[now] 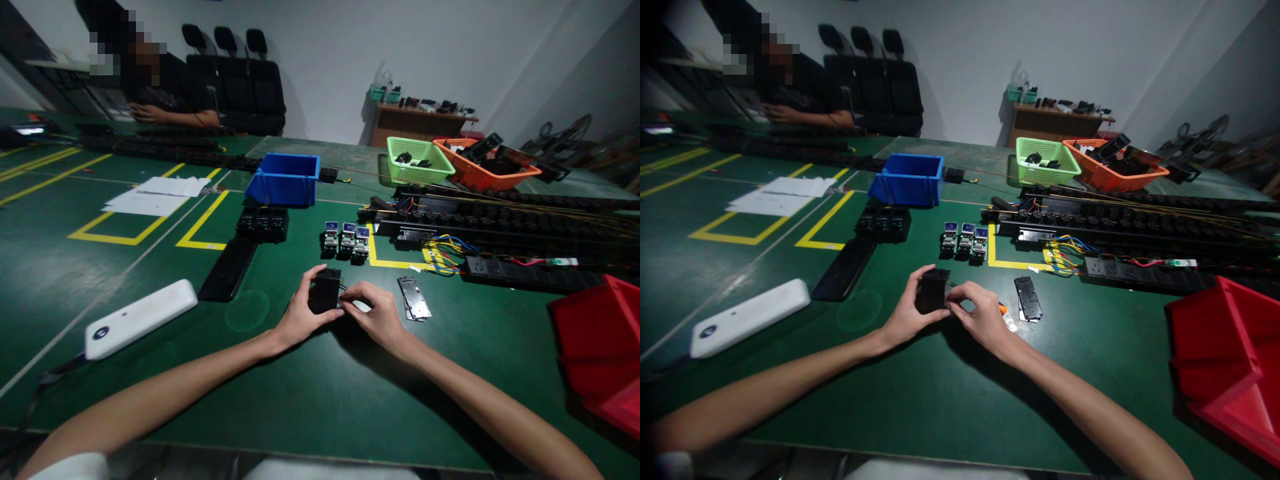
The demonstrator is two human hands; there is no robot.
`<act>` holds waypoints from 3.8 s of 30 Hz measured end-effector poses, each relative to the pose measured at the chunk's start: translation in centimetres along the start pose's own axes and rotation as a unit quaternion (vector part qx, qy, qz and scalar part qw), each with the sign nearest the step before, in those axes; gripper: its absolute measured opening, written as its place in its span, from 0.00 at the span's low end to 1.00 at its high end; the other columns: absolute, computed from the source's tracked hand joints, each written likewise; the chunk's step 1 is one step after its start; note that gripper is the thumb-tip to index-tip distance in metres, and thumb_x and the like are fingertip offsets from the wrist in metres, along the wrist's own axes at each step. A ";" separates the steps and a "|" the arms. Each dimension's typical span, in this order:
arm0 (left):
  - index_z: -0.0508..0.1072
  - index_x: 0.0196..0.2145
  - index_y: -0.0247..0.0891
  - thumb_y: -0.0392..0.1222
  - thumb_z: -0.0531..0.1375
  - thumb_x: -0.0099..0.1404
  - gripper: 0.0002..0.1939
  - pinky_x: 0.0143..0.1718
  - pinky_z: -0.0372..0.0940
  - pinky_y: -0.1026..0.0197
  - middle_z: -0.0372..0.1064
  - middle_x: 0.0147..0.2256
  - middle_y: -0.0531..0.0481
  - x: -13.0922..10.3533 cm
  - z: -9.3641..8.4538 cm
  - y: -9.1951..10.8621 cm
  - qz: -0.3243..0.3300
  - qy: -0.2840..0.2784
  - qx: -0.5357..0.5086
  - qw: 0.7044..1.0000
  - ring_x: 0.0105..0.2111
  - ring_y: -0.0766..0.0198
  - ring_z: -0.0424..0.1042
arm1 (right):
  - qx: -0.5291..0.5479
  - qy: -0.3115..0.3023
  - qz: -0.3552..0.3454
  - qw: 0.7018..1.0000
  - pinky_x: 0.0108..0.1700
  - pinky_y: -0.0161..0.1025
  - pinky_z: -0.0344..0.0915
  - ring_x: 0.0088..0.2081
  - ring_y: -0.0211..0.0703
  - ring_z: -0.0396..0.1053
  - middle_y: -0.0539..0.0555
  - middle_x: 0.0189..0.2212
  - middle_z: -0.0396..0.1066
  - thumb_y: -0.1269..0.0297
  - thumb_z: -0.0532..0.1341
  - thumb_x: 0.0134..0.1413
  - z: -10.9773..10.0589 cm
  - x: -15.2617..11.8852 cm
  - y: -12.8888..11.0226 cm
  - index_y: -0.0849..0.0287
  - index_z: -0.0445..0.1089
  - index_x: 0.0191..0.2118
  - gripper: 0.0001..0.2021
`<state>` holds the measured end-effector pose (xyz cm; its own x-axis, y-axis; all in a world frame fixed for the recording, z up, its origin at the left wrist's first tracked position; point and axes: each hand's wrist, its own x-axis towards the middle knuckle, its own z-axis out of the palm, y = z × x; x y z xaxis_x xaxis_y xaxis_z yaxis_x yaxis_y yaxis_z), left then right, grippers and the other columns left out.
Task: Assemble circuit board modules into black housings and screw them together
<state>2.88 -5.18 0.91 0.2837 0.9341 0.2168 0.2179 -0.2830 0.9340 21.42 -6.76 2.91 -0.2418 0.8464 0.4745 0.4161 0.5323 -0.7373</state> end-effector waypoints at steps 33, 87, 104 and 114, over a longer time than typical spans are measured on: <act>0.42 0.65 0.43 0.48 0.61 0.61 0.42 0.57 0.58 0.47 0.60 0.52 0.44 0.4 -0.5 -0.1 -0.021 0.025 -0.010 0.999 0.51 0.55 0.65 | -0.399 -0.118 0.048 0.908 0.40 0.45 0.60 0.39 0.51 0.65 0.59 0.37 0.71 0.61 0.59 0.58 -4.9 -3.3 2.7 0.59 0.71 0.41 0.09; 0.49 0.59 0.43 0.42 0.61 0.59 0.34 0.54 0.59 0.52 0.59 0.49 0.47 1.0 -0.7 -1.1 -0.030 0.050 0.003 0.998 0.49 0.58 0.64 | 0.170 0.064 0.243 0.953 0.33 0.37 0.67 0.27 0.39 0.69 0.49 0.26 0.70 0.58 0.64 0.54 -3.9 -4.2 2.9 0.58 0.69 0.41 0.12; 0.47 0.61 0.43 0.44 0.61 0.60 0.37 0.56 0.58 0.51 0.57 0.53 0.45 0.7 -0.6 -0.3 -0.019 0.048 0.045 0.998 0.53 0.56 0.62 | 0.161 0.079 0.230 0.957 0.32 0.37 0.67 0.26 0.39 0.69 0.49 0.26 0.70 0.58 0.63 0.54 -4.1 -4.4 2.9 0.57 0.68 0.42 0.11; 0.48 0.61 0.45 0.46 0.63 0.58 0.39 0.53 0.60 0.53 0.58 0.51 0.46 0.6 -0.7 -0.4 -0.022 0.045 0.050 0.998 0.50 0.57 0.63 | 0.221 0.101 0.233 0.942 0.29 0.35 0.64 0.24 0.37 0.67 0.46 0.22 0.69 0.60 0.63 0.55 -3.9 -4.3 3.3 0.56 0.65 0.39 0.09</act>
<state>2.32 -4.35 0.87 0.1879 0.9606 0.2046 0.3214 -0.2570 0.9114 27.23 -8.75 0.31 0.0657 0.9929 0.0995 0.0188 0.0984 -0.9950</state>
